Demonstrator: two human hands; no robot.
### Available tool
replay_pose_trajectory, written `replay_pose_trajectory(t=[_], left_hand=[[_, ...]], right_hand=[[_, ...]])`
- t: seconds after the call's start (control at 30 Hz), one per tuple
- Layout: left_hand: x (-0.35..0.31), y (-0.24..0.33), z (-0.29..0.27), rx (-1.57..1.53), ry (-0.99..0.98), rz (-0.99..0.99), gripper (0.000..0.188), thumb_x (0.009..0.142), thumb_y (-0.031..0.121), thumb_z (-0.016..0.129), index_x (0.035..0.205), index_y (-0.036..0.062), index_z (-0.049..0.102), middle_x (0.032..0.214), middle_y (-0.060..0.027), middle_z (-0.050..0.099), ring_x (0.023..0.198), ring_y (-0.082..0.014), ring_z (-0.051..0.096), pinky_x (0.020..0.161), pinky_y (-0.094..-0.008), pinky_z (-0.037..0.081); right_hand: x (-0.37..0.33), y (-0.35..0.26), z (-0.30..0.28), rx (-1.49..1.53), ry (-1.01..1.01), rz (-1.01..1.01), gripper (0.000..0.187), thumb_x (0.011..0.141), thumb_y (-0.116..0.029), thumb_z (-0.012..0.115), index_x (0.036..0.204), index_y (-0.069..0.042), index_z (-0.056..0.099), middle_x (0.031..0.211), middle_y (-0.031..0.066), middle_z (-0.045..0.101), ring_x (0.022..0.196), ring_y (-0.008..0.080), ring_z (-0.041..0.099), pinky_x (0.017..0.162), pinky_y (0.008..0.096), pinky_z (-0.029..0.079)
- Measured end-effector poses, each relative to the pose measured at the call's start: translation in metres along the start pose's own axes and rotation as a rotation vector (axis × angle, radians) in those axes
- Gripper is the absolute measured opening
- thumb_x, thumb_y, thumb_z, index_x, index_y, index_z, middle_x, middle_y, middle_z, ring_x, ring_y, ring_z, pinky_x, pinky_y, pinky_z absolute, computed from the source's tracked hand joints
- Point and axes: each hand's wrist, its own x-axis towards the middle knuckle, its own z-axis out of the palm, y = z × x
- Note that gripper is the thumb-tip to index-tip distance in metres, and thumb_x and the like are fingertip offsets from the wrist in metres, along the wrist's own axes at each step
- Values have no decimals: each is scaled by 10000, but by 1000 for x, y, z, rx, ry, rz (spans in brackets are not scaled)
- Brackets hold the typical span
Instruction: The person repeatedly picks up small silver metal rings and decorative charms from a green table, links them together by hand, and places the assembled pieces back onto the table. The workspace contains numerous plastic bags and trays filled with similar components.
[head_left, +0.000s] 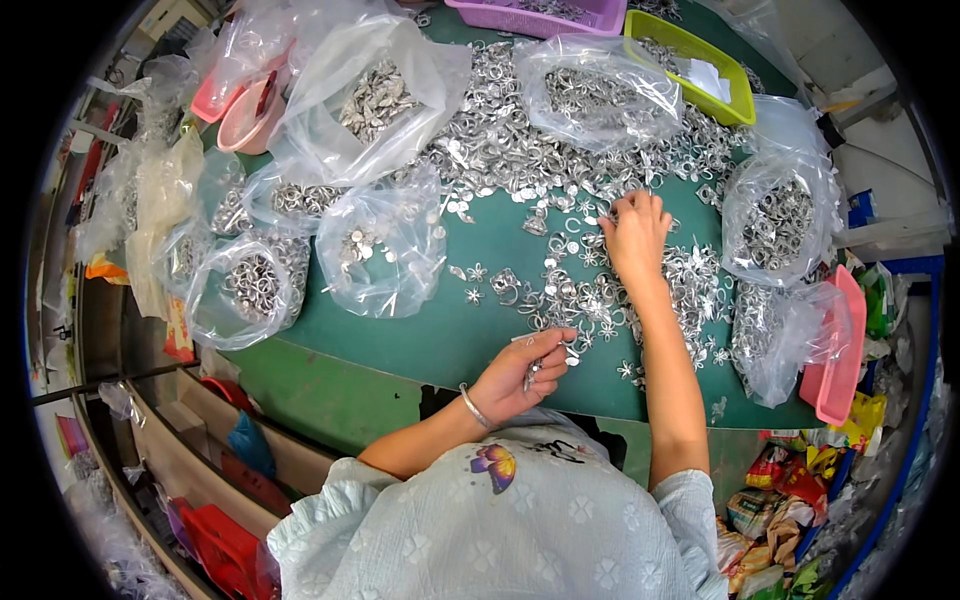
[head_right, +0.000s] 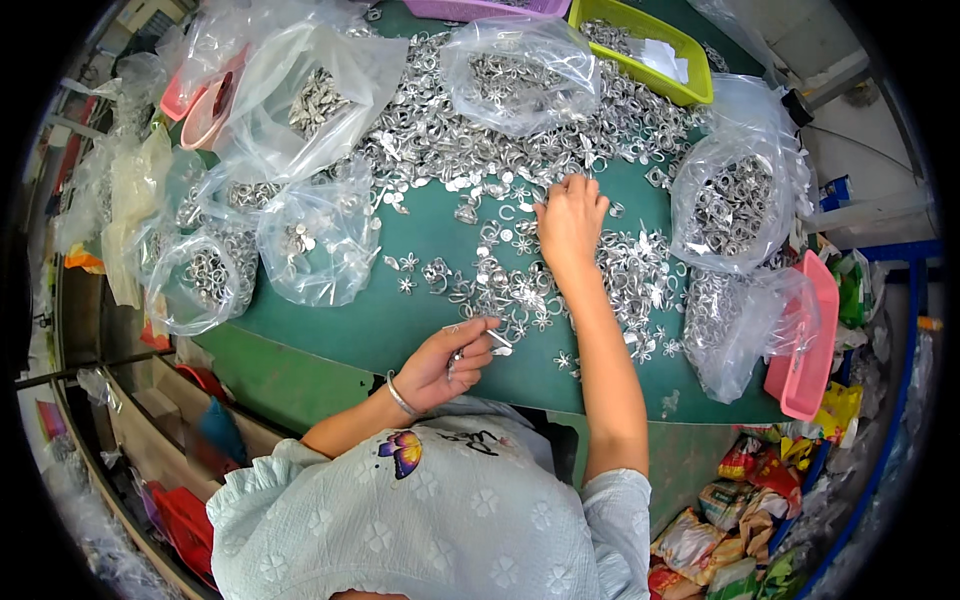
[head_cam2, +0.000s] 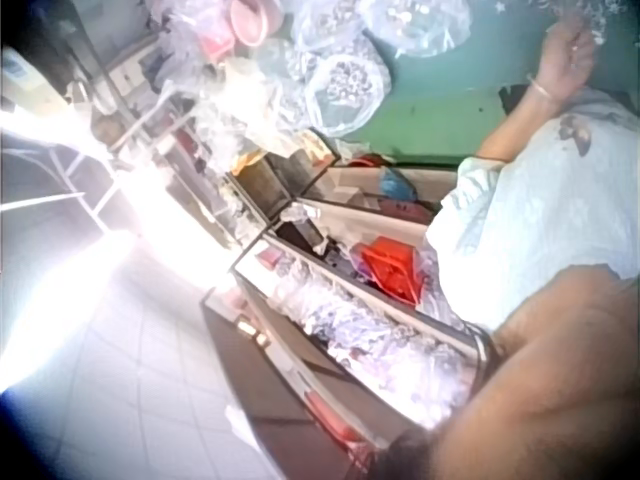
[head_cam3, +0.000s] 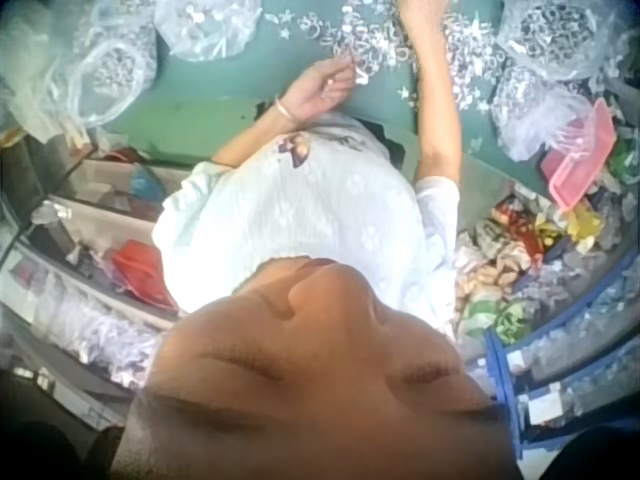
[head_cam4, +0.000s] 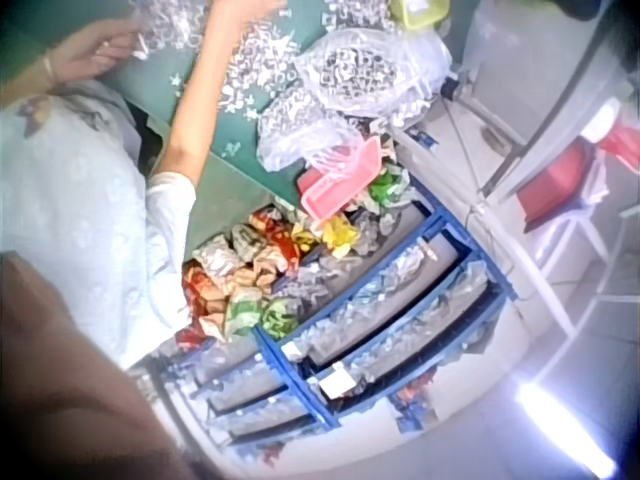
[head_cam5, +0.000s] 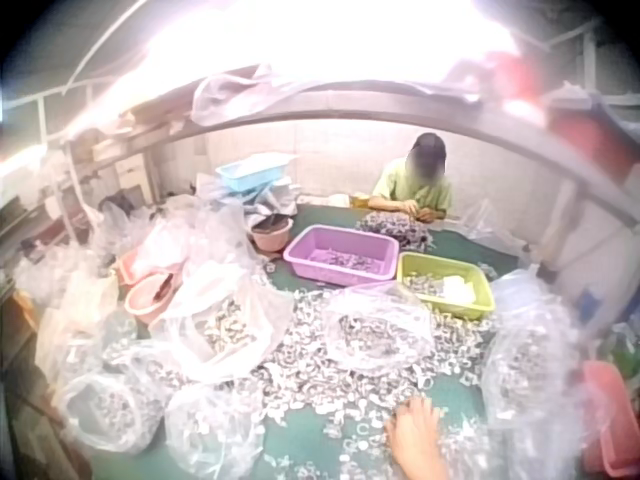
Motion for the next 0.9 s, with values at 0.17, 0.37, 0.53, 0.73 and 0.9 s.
replay_pose_trajectory(t=[0.17, 0.37, 0.53, 0.73, 0.9], left_hand=[[-3, 2, 7, 62, 34, 138, 350, 885, 180, 499, 1185, 16, 421, 828, -12, 469, 613, -55, 388, 493, -169, 338], [11, 5, 41, -45, 310, 158, 369, 903, 232, 458, 1208, 26, 423, 852, -25, 473, 606, -84, 374, 534, -198, 371], [12, -1, 14, -13, 159, 84, 314, 909, 293, 436, 1020, 9, 513, 696, -16, 419, 627, -108, 379, 609, -243, 409], [10, -5, 7, -398, 11, -8, 269, 900, 279, 461, 826, 25, 509, 592, 11, 303, 601, -86, 329, 566, -214, 381], [12, -6, -5, -555, -101, -52, 128, 893, 120, 445, 899, 43, 547, 705, -16, 361, 646, -96, 359, 590, -205, 398]], right_hand=[[-21, -6, -26, 192, 31, 36, 123, 726, -134, 638, 749, -20, 598, 736, 84, 563, 762, 245, 504, 747, 354, 334], [-51, -9, -61, 949, -581, 256, 113, 743, -105, 634, 809, -15, 624, 722, 39, 587, 623, 116, 510, 569, 248, 379], [-10, 12, -40, 668, -139, 253, 151, 769, -136, 606, 846, -5, 612, 801, 113, 591, 725, 218, 543, 647, 328, 421], [-23, 7, -23, 193, -141, 11, 159, 718, -99, 640, 818, 2, 571, 866, 119, 557, 831, 298, 516, 715, 359, 407], [-32, 15, -62, 677, -371, 131, 108, 740, -50, 605, 829, 9, 591, 807, 124, 585, 747, 276, 558, 666, 325, 433]])
